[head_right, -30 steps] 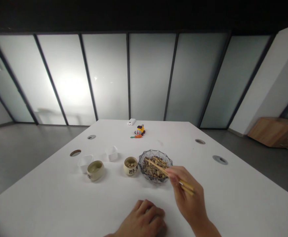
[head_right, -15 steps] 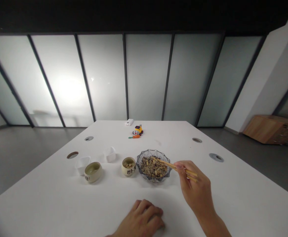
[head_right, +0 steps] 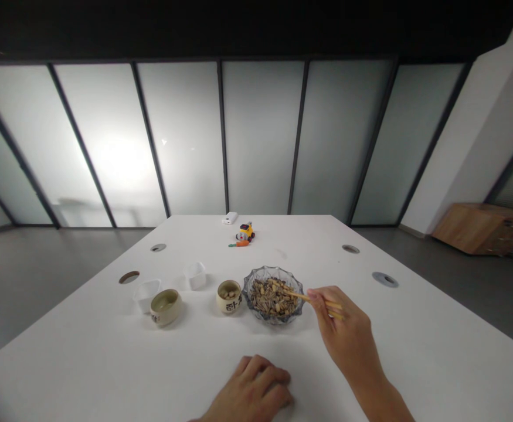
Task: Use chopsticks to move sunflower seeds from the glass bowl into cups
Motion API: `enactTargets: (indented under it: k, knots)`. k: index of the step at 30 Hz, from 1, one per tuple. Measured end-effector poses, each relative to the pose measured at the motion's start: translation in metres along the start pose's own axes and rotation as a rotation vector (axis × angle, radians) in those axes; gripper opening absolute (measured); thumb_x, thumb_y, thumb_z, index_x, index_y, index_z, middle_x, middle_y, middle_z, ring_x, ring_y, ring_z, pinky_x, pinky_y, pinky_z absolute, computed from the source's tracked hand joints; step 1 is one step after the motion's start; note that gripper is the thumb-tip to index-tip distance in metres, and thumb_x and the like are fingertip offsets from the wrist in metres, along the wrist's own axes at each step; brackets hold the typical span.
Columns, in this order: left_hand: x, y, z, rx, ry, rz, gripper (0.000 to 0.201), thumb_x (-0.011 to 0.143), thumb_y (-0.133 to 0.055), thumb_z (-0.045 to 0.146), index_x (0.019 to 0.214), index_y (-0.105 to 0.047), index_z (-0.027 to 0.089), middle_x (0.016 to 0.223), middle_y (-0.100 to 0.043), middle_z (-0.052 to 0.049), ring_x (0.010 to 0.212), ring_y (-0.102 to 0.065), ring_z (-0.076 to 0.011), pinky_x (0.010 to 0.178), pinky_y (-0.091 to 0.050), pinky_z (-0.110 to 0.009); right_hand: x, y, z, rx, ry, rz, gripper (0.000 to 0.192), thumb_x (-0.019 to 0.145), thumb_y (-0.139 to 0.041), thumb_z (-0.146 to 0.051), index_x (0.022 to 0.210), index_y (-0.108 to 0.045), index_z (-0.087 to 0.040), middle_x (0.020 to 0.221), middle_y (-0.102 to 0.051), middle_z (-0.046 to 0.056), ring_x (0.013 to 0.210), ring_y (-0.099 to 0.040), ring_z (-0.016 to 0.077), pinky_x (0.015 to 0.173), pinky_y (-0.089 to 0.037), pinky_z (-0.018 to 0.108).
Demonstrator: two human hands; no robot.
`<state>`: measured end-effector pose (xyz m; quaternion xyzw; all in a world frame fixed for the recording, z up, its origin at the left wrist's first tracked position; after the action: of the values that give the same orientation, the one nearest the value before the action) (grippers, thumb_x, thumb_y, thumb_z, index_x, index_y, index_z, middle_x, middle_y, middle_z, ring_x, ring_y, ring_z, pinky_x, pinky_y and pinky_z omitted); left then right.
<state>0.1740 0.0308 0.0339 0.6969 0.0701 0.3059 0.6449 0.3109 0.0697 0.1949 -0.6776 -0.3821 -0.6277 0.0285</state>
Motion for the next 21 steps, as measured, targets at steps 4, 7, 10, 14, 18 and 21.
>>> enactTargets:
  k: [4,7,10,14,18,21]
  knots:
    - [-0.0006,-0.0018,-0.0004,0.0,-0.001,-0.009,0.015,0.107,-0.066,0.037,0.114,-0.064,0.024,0.129,-0.07,0.0,0.107,-0.059,-0.0223,0.089,-0.047,-0.034,0.0011,0.003,-0.0032,-0.008,0.016,0.015,0.035,0.111,-0.049,-0.039,0.086,-0.068,-0.023,0.076,-0.075,0.002,0.067,-0.074,0.0172,0.064,-0.054,0.026]
    - [-0.0007,-0.0003,-0.0007,0.002,-0.007,0.0,0.016,0.107,-0.068,0.038,0.114,-0.063,0.024,0.129,-0.071,0.001,0.107,-0.059,-0.022,0.089,-0.046,-0.034,0.0017,0.0036,-0.0042,-0.023,0.017,0.017,0.036,0.111,-0.047,-0.039,0.085,-0.067,-0.024,0.076,-0.075,0.002,0.067,-0.074,0.0168,0.063,-0.054,0.025]
    - [-0.0005,0.0004,-0.0007,0.0,-0.009,0.006,0.016,0.107,-0.069,0.037,0.114,-0.062,0.024,0.129,-0.071,0.002,0.107,-0.059,-0.0221,0.088,-0.046,-0.034,0.0019,0.003,-0.0045,-0.029,0.016,0.013,0.037,0.111,-0.047,-0.04,0.084,-0.066,-0.024,0.075,-0.074,0.001,0.065,-0.073,0.0161,0.062,-0.053,0.025]
    - [-0.0007,-0.001,-0.001,-0.017,0.003,0.009,0.015,0.107,-0.067,0.036,0.113,-0.062,0.023,0.128,-0.071,0.001,0.107,-0.06,-0.0229,0.089,-0.046,-0.034,0.0018,0.0021,-0.0059,-0.028,0.033,0.008,0.037,0.111,-0.047,-0.039,0.083,-0.066,-0.024,0.074,-0.074,0.001,0.065,-0.073,0.0163,0.063,-0.053,0.026]
    - [-0.0017,-0.0026,-0.0012,-0.025,0.006,0.002,0.015,0.109,-0.064,0.037,0.116,-0.062,0.024,0.13,-0.07,0.001,0.108,-0.059,-0.0228,0.09,-0.046,-0.035,0.0009,0.0027,-0.0067,-0.051,0.047,0.015,0.037,0.112,-0.047,-0.039,0.085,-0.066,-0.023,0.076,-0.075,0.002,0.065,-0.074,0.0168,0.062,-0.053,0.026]
    - [-0.0023,-0.0026,-0.0016,-0.019,0.006,0.006,0.016,0.108,-0.066,0.038,0.115,-0.062,0.024,0.129,-0.07,0.002,0.108,-0.058,-0.0225,0.089,-0.046,-0.035,0.0005,0.0049,-0.0068,-0.044,0.038,0.032,0.035,0.111,-0.048,-0.038,0.087,-0.068,-0.023,0.078,-0.077,0.003,0.07,-0.076,0.0179,0.067,-0.056,0.026]
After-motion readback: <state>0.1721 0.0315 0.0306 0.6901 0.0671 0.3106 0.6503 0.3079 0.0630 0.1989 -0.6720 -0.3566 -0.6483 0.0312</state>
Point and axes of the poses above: each hand's wrist, its own x-axis towards the middle knuckle, its own y-axis out of the back of the hand, z = x × y, the point moved 10 cm from there along x, towards the middle knuckle
